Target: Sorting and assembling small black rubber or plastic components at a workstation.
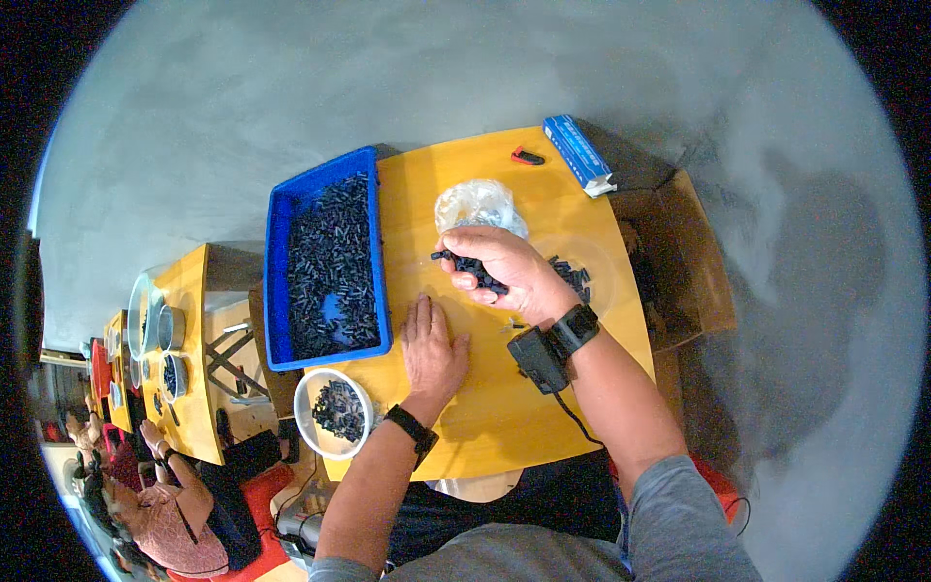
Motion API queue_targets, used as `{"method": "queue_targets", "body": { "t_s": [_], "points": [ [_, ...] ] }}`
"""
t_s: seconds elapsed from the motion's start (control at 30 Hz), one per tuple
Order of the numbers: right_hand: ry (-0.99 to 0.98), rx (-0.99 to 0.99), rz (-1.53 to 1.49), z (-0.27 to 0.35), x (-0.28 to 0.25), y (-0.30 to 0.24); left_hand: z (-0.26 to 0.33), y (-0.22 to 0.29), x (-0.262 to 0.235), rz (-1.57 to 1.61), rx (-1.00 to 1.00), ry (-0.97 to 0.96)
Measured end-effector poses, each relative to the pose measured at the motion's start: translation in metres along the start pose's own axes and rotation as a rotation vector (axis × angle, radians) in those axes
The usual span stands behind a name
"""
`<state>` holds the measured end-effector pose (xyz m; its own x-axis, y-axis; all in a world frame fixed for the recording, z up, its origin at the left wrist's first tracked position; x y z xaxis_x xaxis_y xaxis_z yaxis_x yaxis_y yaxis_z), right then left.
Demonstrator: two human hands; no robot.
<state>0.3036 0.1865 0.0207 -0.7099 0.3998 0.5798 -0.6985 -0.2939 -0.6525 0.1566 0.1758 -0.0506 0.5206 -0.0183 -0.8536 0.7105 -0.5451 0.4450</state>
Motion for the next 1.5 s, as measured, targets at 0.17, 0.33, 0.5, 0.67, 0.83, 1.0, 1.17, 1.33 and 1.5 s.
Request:
{"method": "queue_targets", "body": {
  "t_s": [0.17, 0.33, 0.5, 0.67, 0.83, 1.0, 1.17, 1.33, 1.5],
  "points": [
    [-0.02, 0.034, -0.067, -0.001, -0.015, 0.008, 0.021, 0.029, 0.003, 0.02, 0.038, -0.086],
    [-0.032, 0.041, -0.079, 0.002, -0.006, 0.015, 0.04, 0.048, 0.009, 0.119, 0.048, -0.092],
    [0.018, 0.055, -0.069, 0.003, 0.002, 0.031, 0.048, 0.048, -0.001, 0.254, 0.026, -0.082],
    [0.202, -0.022, 0.213, 0.004, 0.006, 0.058, 0.085, 0.016, -0.041, 0.259, -0.106, 0.122],
    [0.293, -0.522, 0.877, -0.012, 0.007, 0.088, 0.108, -0.014, -0.059, 0.167, -0.237, 0.176],
    [0.22, -0.935, 1.529, 0.012, 0.044, 0.106, 0.101, -0.021, -0.053, 0.097, -0.22, 0.15],
    [0.137, -1.009, 1.651, 0.019, 0.047, 0.123, 0.099, -0.021, -0.048, 0.075, -0.208, 0.188],
    [0.064, -1.224, 1.659, 0.027, 0.051, 0.138, 0.096, -0.024, -0.049, 0.047, -0.198, 0.16],
    [0.122, -1.279, 1.664, 0.029, 0.049, 0.132, 0.091, -0.024, -0.048, 0.029, -0.229, 0.103]
  ]
}}
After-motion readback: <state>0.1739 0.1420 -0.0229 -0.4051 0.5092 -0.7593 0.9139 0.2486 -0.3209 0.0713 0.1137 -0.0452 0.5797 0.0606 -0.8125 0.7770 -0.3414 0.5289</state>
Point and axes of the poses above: each hand's wrist, its own z-axis away from the middle knuckle, its own x-axis out of the palm, y = z × x, the point moved 6 cm from there along -z, towards the middle knuckle, and after that the axes turned 14 degrees about y, right-handed, at the moved point
